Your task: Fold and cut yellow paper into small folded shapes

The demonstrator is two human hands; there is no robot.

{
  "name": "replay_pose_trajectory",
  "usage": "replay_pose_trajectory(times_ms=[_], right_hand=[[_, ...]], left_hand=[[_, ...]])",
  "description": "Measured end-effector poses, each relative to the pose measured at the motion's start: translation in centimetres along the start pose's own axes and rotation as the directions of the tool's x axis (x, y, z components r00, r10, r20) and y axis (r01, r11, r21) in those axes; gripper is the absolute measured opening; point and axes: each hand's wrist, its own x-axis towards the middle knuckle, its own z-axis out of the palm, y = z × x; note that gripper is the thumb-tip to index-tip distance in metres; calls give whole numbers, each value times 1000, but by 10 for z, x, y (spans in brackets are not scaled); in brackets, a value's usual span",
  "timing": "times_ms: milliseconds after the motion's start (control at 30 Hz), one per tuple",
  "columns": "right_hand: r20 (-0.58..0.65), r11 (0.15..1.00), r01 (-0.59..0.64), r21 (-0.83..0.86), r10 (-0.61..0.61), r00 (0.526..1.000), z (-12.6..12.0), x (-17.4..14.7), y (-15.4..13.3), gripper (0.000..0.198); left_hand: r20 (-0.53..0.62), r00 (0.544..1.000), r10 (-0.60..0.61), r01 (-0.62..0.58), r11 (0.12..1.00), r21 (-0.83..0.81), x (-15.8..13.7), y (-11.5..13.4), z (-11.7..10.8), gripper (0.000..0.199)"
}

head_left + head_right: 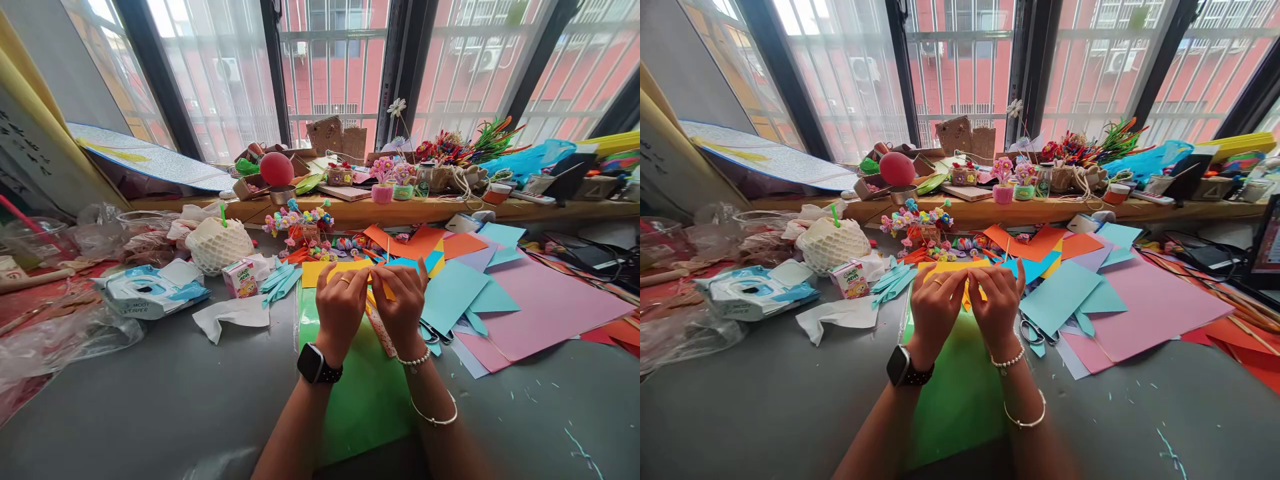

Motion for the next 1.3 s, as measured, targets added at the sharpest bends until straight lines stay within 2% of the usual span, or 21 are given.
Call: replay_pose_trajectory(times_ms=[400,1067,1167,1300], right_hand=[[50,997,-37,70,34,998,-1,2,0,11],[18,994,3,114,-5,1000,1,0,0,11],[26,995,1,97,-4,1000,3,-1,2,11],[44,996,8,87,-12,999,2,1,0,8]], left_hand=[[-16,1000,-15,15,1000,-7,-2,0,2,12],[-41,999,-34,32,999,-41,-5,2,0,12],[-2,1000,-30,30,999,10,0,1,-4,12],[172,985,23,-42,993,108,15,-2,-22,15]])
